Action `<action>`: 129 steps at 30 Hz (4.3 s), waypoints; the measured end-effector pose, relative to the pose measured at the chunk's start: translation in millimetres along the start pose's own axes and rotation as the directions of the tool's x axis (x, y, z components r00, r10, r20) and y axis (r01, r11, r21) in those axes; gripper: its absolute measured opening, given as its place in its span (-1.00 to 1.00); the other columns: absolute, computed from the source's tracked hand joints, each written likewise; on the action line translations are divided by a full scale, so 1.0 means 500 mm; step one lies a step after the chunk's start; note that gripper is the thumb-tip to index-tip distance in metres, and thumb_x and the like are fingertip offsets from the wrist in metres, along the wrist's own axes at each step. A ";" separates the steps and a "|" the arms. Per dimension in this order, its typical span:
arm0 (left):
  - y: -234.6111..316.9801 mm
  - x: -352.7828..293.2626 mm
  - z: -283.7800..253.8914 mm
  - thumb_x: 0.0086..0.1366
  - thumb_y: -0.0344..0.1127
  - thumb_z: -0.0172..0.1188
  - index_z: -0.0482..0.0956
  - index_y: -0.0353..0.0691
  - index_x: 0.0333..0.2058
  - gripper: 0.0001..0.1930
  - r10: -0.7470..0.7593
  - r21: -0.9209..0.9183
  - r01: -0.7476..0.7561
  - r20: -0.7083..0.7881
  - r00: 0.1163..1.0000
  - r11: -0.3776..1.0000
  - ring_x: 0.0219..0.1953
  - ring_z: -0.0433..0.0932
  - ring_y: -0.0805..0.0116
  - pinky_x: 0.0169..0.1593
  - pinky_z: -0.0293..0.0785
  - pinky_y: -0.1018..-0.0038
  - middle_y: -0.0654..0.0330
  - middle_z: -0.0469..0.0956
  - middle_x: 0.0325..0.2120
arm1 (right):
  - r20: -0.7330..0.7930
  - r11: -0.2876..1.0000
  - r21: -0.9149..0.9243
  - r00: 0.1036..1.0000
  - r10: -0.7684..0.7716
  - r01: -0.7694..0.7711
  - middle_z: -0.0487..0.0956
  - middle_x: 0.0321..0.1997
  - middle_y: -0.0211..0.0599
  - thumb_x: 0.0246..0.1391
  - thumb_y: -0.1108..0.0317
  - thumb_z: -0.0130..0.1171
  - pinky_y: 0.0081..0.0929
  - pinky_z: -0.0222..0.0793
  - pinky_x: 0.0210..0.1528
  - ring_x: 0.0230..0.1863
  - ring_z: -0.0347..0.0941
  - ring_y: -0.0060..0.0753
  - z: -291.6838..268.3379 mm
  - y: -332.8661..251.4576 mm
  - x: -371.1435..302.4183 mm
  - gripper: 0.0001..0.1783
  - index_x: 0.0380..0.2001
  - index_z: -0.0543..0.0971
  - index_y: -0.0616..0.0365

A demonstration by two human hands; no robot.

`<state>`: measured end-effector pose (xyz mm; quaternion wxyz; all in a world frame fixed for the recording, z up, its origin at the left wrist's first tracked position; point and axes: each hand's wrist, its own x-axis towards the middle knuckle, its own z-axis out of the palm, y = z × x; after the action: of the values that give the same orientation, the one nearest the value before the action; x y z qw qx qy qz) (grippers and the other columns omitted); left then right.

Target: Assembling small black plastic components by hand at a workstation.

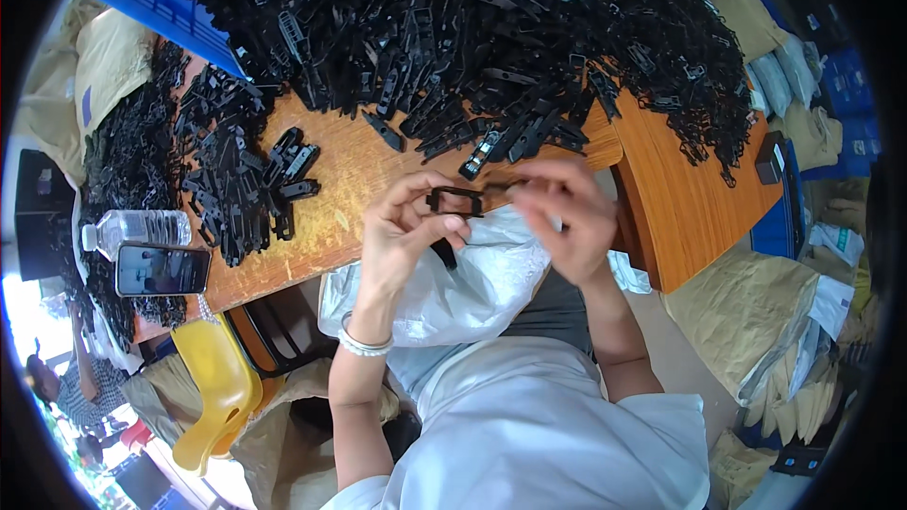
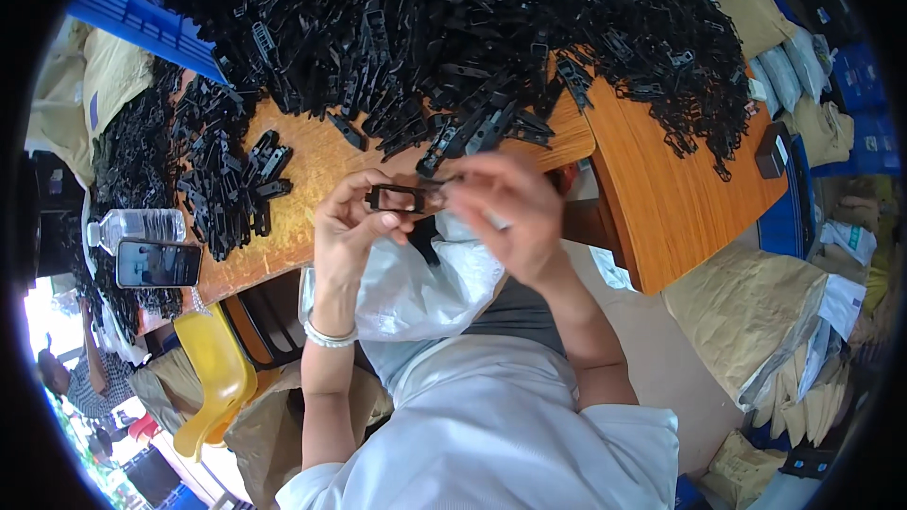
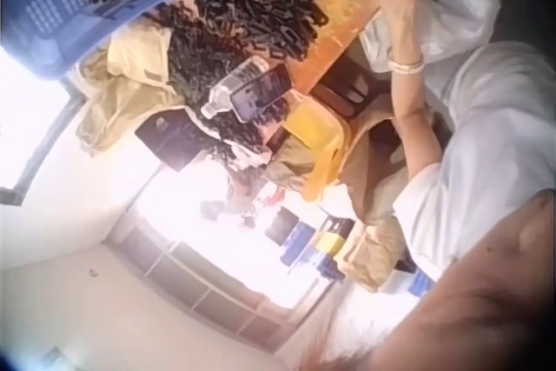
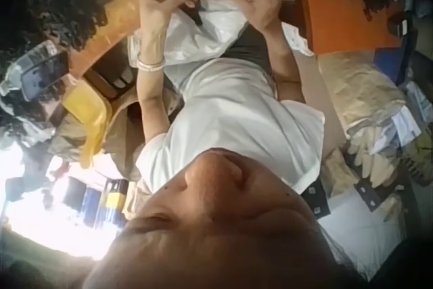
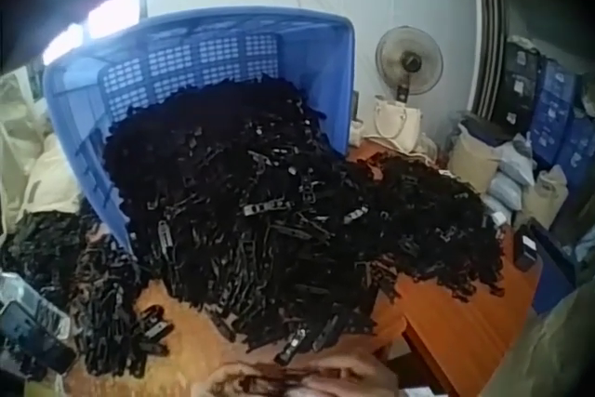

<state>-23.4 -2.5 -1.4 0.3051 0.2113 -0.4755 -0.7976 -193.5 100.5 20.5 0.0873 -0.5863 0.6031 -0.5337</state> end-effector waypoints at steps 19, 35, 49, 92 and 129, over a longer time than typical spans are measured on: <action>-0.003 0.102 -0.052 0.03 -0.19 0.25 0.48 -0.39 -0.60 -0.68 0.474 0.922 0.286 -0.380 0.794 0.259 -0.67 0.45 0.16 -0.53 0.35 0.43 -0.01 0.50 -0.58 | -0.044 0.981 0.175 0.995 0.092 -0.083 0.48 -0.24 -0.14 -0.17 0.58 0.19 -0.53 0.31 -0.21 -0.24 0.40 -0.37 0.051 0.004 -0.046 -0.85 -0.42 0.53 0.38; 0.058 -0.010 -0.018 0.19 -0.33 0.10 0.50 -0.53 -0.36 -0.73 -0.198 0.064 0.224 -0.282 0.939 0.972 -0.77 0.41 0.45 -0.56 0.40 0.63 0.15 0.42 -0.82 | 0.160 0.855 0.343 0.921 0.355 -0.388 0.47 -0.37 -0.29 -0.06 0.55 0.14 -0.65 0.29 -0.28 -0.36 0.37 -0.58 0.087 -0.002 -0.001 -0.90 -0.43 0.50 0.39; 0.024 -0.022 0.024 0.32 -0.04 -0.14 0.43 -0.33 -0.67 -0.48 -0.049 0.263 0.173 -0.418 0.907 0.949 -0.78 0.09 0.66 -0.69 -0.04 0.65 0.38 0.20 -0.88 | 0.046 0.878 0.277 0.918 0.394 -0.390 0.49 -0.52 -0.30 -0.03 0.44 0.16 -0.67 0.29 -0.47 -0.54 0.44 -0.59 0.095 -0.006 -0.018 -0.85 -0.47 0.51 0.36; 0.029 0.043 -0.104 0.07 -0.41 0.18 0.34 -0.35 -0.46 -0.81 0.453 0.778 0.019 -0.386 0.803 0.628 -0.51 0.50 0.35 -0.49 0.40 0.55 0.10 0.43 -0.54 | 0.306 0.619 0.515 0.801 0.514 -0.594 0.54 -0.42 -0.18 0.01 0.53 0.08 -0.68 0.38 -0.44 -0.44 0.50 -0.49 0.124 0.020 -0.029 -0.78 -0.24 0.44 0.41; 0.072 -0.074 -0.004 -0.06 -0.47 0.26 0.50 -0.36 -0.21 -0.64 0.172 0.801 -0.163 0.077 0.982 0.576 -0.44 0.55 0.18 -0.31 0.44 0.45 0.02 0.56 -0.43 | 0.356 0.930 0.271 0.924 0.143 -0.248 0.49 -0.38 -0.22 -0.26 0.61 0.20 -0.52 0.32 -0.28 -0.33 0.43 -0.33 0.071 -0.021 0.007 -0.63 -0.24 0.52 0.26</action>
<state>15.0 8.7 31.7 0.2530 0.2838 -0.8000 -0.4641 -162.3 81.1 15.5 0.3316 -0.5822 0.5443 -0.5048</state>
